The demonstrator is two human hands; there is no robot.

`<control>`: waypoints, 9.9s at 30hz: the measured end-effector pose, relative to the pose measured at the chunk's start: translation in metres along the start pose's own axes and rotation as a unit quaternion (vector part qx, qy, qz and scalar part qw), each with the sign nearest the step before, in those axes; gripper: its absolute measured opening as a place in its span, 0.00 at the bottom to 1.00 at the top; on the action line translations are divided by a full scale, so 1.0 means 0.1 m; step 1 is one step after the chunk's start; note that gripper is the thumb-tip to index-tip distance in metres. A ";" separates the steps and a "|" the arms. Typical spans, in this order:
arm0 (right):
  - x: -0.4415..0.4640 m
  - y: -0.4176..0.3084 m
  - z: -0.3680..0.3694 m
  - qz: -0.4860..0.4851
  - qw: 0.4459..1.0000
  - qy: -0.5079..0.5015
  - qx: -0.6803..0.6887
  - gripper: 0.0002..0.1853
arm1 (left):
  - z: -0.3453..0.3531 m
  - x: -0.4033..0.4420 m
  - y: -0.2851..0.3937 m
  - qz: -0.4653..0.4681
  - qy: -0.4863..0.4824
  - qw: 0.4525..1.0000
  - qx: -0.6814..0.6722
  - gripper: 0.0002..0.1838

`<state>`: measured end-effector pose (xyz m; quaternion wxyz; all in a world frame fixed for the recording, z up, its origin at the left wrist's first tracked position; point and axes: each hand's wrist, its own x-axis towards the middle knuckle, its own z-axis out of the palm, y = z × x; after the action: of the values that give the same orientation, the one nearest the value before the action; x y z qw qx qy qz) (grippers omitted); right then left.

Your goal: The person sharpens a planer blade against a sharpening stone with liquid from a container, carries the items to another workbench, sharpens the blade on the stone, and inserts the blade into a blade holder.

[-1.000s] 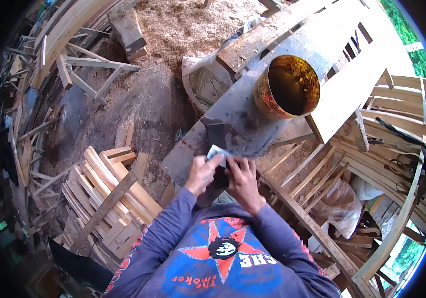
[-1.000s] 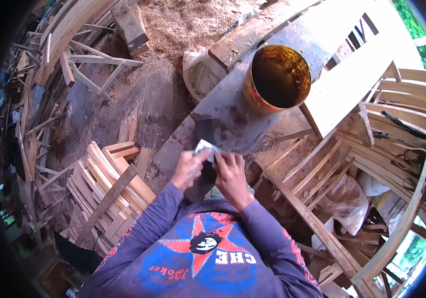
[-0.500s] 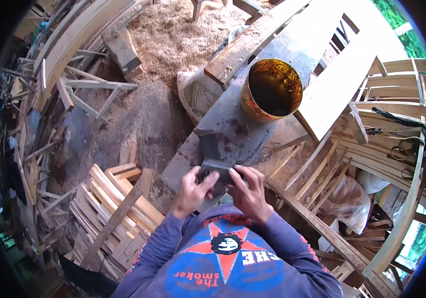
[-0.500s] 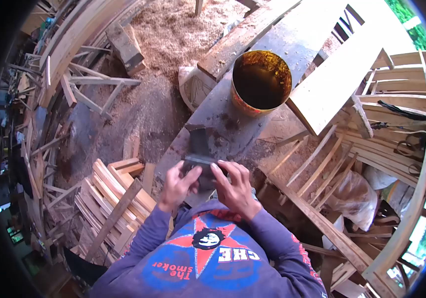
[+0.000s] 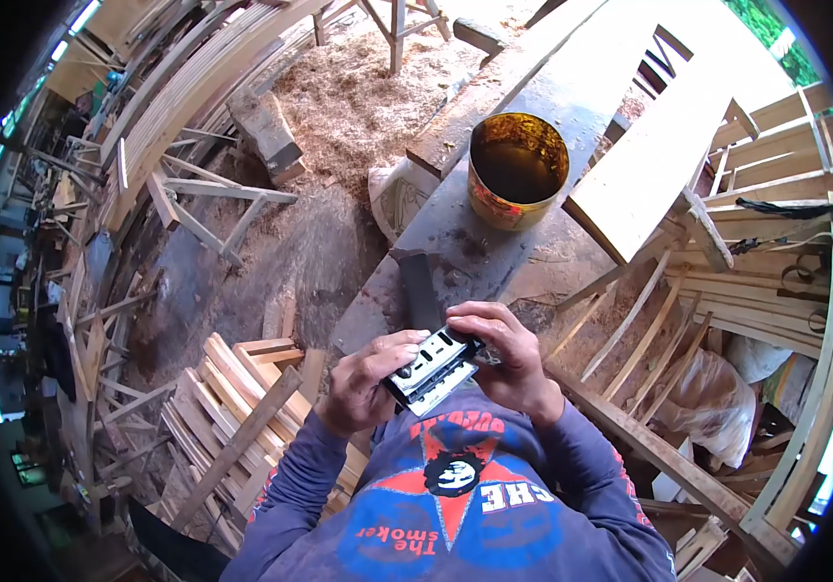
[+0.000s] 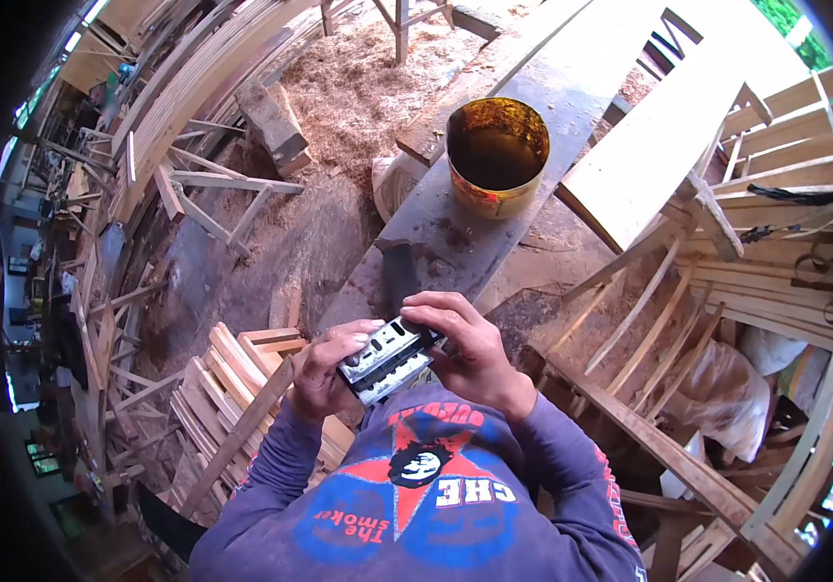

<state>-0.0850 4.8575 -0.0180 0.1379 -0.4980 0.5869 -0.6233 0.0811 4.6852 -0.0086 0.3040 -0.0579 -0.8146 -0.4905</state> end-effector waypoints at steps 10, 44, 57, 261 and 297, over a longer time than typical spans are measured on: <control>-0.14 -0.01 0.01 0.010 0.995 0.065 0.072 0.34 | 0.15 0.02 0.10 0.001 0.028 1.000 -0.008 0.18; 0.27 -0.23 0.49 0.350 0.755 -0.021 0.554 0.06 | -0.29 -0.19 0.05 0.044 0.144 0.955 0.256 0.18; 0.17 -0.10 0.32 0.334 0.815 0.029 0.474 0.11 | -0.26 -0.04 0.12 0.058 0.104 0.957 0.265 0.13; 0.13 -0.42 0.25 -0.156 0.978 0.026 -0.132 0.12 | -0.40 0.01 0.39 -0.155 0.033 0.987 -0.033 0.20; -0.19 -0.30 0.29 0.231 0.948 0.116 0.186 0.17 | -0.23 -0.11 0.44 -0.374 0.206 0.873 -0.236 0.17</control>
<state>-0.0412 4.8630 -0.0062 0.2991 -0.2388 0.5714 -0.7260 0.1170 4.6906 0.0268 0.2366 0.2833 -0.5546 -0.7458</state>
